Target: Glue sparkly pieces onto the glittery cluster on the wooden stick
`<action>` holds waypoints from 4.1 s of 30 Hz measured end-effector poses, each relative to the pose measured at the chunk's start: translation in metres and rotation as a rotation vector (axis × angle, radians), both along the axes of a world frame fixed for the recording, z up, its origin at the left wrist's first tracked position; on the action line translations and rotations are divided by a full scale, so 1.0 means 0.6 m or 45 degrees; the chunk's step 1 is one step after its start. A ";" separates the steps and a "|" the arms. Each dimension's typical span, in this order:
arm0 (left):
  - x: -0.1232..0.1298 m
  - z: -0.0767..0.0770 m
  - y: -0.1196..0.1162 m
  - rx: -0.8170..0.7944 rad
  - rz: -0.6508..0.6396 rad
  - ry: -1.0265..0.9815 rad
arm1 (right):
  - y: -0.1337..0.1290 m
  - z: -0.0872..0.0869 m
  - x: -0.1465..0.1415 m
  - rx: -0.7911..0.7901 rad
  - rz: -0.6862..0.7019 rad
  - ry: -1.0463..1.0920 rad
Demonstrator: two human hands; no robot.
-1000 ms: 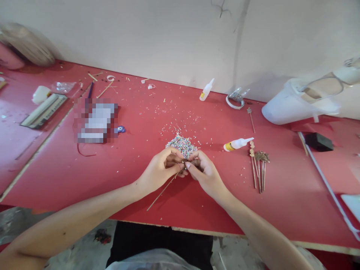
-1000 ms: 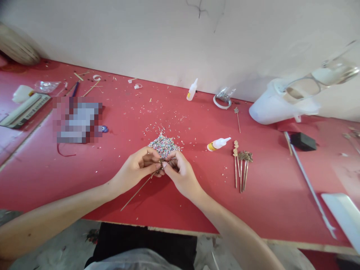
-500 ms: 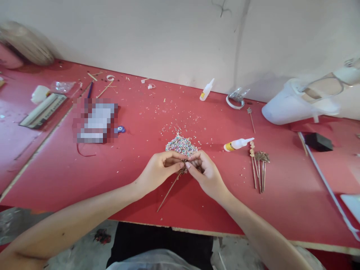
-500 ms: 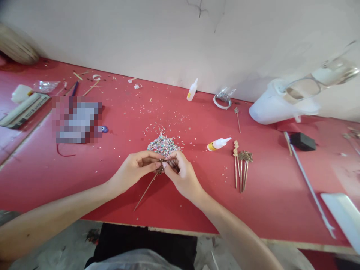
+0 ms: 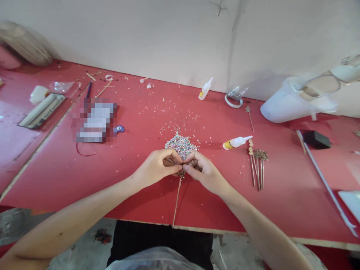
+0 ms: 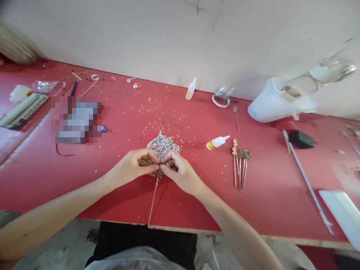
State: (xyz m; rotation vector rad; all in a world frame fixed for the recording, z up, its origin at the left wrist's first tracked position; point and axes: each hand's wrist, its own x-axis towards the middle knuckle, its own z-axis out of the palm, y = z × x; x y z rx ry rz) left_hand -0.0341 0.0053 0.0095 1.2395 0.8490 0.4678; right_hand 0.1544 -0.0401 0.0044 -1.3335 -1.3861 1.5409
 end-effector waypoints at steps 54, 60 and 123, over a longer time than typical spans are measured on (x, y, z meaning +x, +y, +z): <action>-0.003 -0.003 0.016 -0.244 0.035 -0.144 | -0.004 -0.012 0.000 -0.005 -0.033 -0.051; -0.003 -0.010 0.012 -0.152 -0.014 -0.143 | -0.004 -0.002 -0.007 0.023 -0.061 -0.161; -0.003 -0.009 0.010 0.047 -0.009 -0.020 | -0.011 -0.009 -0.014 0.090 -0.120 -0.239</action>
